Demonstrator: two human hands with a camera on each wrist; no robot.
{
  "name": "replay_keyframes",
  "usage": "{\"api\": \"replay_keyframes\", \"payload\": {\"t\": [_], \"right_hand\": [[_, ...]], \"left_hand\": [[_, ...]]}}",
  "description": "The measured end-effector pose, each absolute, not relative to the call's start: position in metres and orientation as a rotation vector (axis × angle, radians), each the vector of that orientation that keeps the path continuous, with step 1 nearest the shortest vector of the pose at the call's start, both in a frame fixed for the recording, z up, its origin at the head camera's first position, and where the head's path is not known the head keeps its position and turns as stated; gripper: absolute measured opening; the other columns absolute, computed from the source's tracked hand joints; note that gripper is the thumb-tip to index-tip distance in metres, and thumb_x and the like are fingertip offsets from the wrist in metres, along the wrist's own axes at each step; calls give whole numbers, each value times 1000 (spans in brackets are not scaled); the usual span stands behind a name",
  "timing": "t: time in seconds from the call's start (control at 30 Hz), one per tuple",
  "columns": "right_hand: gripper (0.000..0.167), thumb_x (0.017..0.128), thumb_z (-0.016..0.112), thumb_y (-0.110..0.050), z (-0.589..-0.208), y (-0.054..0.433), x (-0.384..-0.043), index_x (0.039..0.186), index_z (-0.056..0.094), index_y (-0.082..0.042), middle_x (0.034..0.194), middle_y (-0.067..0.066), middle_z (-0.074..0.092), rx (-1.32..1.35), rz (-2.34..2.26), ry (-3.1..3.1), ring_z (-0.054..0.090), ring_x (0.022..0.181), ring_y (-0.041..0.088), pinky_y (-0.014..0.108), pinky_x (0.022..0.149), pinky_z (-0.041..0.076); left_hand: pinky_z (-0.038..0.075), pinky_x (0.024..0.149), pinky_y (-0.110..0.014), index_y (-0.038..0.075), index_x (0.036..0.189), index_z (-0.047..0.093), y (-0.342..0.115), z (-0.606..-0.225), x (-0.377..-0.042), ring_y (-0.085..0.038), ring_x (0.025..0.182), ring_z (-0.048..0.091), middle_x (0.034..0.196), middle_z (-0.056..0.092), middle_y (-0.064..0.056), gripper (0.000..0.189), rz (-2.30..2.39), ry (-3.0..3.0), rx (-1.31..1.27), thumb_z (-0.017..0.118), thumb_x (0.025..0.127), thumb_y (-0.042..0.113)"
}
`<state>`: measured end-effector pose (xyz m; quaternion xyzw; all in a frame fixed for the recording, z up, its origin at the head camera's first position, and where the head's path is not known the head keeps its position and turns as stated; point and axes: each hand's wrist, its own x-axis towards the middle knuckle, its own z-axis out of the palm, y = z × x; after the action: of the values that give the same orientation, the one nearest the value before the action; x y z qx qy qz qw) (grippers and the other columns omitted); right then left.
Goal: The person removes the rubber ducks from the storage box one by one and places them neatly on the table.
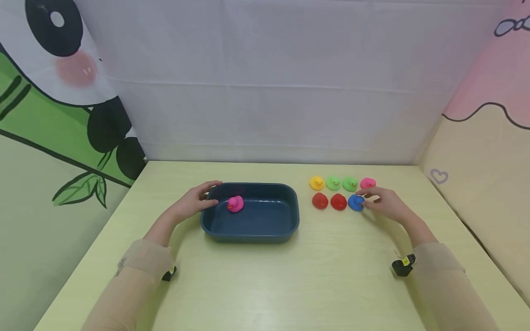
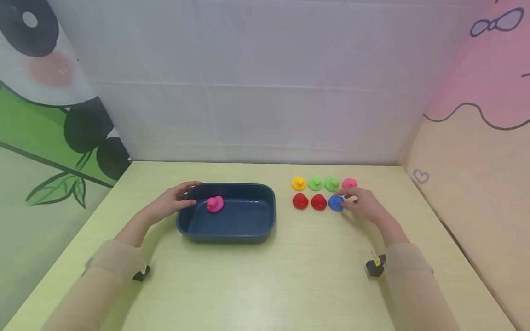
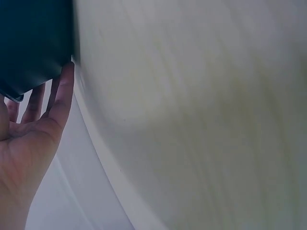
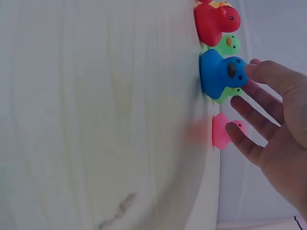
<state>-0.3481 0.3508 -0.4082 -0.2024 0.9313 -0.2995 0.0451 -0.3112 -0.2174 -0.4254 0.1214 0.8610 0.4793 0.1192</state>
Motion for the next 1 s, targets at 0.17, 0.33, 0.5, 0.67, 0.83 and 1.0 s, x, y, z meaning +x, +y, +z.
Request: {"api": "replay_keyframes", "payload": {"t": [0.17,0.33,0.5,0.67,0.83,1.0], "right_hand": [[32,89,63,-9,-400,350,-346,120,61,-5,121,18,60,-677,-908,2874,55,109,37,52,89,49],[31,88,65,-8,-392,346,-343,119,62,-4,117,19,61,-707,-925,2897,56,107,37,53,88,49],[30,88,65,-8,-385,338,-340,118,62,-5,116,16,61,-754,-921,2907,57,106,34,52,88,49],[30,90,63,-12,-375,327,-335,120,61,-8,120,15,60,-771,-907,2921,57,108,34,53,89,49],[30,92,61,-17,-367,316,-331,121,61,-10,123,12,61,-787,-960,2913,54,111,35,53,90,48],[28,90,63,-16,-363,303,-327,118,64,-11,120,11,63,-817,-1046,2936,56,109,33,53,89,49]], "left_hand": [[48,92,-51,25,144,35,-217,-427,-313,-43,128,42,146,37,-18,60,1392,2527,360,63,91,23],[46,94,-54,22,145,33,-217,-430,-315,-45,129,40,146,35,-19,61,1396,2524,348,62,92,19],[45,95,-54,22,146,32,-218,-430,-314,-47,130,37,148,32,-20,61,1384,2532,351,61,92,19],[45,96,-53,24,145,35,-217,-427,-312,-46,131,36,148,32,-18,60,1400,2525,363,63,92,21],[45,96,-52,24,145,34,-217,-427,-311,-46,131,37,149,32,-19,59,1394,2528,350,61,92,20],[46,95,-52,24,145,35,-216,-426,-310,-45,130,39,147,33,-19,58,1385,2537,348,61,93,18]]}}
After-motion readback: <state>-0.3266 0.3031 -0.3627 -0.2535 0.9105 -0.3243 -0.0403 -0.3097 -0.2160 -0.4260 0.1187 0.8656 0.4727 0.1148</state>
